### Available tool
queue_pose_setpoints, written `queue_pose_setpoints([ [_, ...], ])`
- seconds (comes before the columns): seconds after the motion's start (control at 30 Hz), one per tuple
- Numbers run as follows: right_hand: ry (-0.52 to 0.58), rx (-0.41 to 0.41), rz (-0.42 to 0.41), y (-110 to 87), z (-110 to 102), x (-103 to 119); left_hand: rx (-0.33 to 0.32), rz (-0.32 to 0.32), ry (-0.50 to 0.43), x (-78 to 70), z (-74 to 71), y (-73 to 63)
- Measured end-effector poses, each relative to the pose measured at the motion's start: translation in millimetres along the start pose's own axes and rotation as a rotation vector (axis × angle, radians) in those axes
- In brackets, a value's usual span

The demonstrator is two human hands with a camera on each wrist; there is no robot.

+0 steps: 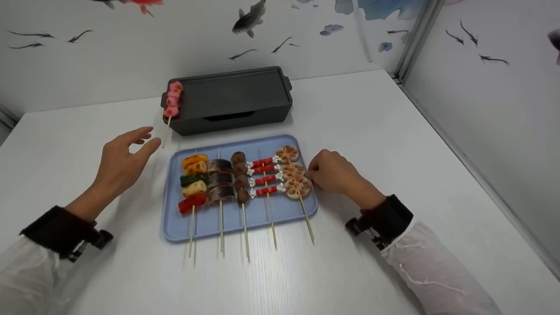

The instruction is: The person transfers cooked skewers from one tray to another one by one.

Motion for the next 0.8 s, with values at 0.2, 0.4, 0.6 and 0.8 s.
queue_pose_setpoints([
  [0.2,-0.003,-0.005,-0.004,-1.9,-2.5,-0.3,0.121,-0.242,-0.268,-3.9,3.2,26.4],
  [0.4,0.004,0.006,-0.008,-1.3,-2.6,-0.3,0.201,-0.485,-0.55,-5.0,11.9,41.5],
  [0.6,-0.008,0.007,-0.014,0.2,0.7,-0.4,0.233,-0.594,-0.759,-5.0,15.6,43.4],
  [0.8,-0.021,-0.018,-0.023,-0.8,-0.4,-0.1,0.271,-0.592,-0.876,-5.6,14.2,45.7],
])
Point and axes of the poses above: each hand's wrist, its own y-axis towards the middle knuckle, its own z-axis out of the palm, x = y × z, the point moved 2 cm from there along y, towards the middle knuckle, and after that the axes turned 1 degree about z, right-handed, at the moved point
